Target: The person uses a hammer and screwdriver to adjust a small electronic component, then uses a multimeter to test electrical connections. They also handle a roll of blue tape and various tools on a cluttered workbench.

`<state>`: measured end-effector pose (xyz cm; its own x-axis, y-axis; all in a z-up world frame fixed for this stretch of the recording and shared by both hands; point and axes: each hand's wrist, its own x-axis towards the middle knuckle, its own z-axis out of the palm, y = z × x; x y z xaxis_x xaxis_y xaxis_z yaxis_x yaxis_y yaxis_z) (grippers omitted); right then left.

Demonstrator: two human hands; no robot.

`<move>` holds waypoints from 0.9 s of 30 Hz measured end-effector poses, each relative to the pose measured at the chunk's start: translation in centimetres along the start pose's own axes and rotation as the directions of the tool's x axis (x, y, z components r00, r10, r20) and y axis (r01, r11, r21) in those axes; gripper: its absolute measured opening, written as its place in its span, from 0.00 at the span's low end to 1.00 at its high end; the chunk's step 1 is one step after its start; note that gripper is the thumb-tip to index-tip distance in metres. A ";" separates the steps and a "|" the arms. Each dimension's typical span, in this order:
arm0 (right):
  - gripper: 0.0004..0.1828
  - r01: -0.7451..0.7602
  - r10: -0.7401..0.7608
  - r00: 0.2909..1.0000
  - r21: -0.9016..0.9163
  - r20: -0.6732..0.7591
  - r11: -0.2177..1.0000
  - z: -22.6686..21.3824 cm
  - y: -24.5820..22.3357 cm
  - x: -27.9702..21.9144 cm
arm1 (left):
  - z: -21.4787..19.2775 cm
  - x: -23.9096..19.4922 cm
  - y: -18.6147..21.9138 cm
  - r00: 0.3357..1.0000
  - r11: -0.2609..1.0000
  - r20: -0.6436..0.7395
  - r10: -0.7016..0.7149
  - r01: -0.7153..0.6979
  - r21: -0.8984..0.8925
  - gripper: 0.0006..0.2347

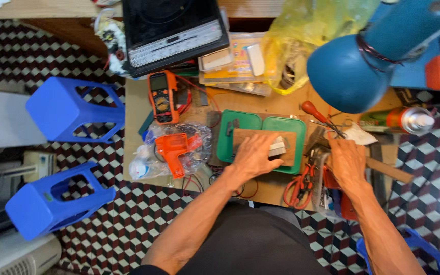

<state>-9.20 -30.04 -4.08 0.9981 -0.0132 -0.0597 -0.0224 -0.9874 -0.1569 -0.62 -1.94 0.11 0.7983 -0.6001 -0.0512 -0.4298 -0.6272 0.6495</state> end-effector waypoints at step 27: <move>0.39 -0.259 0.358 0.932 0.606 -0.047 0.752 7.5 -10.9 -15.0 | -11.1 -18.7 -16.8 0.599 0.643 -0.327 -0.730 0.441 -0.626 0.14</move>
<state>-24.38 -17.93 -8.84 0.9252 -0.3736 -0.0659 -0.3098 -0.6438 -0.6997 -3.62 25.35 -1.46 0.9305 0.2611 -0.2568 0.3403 -0.3571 0.8699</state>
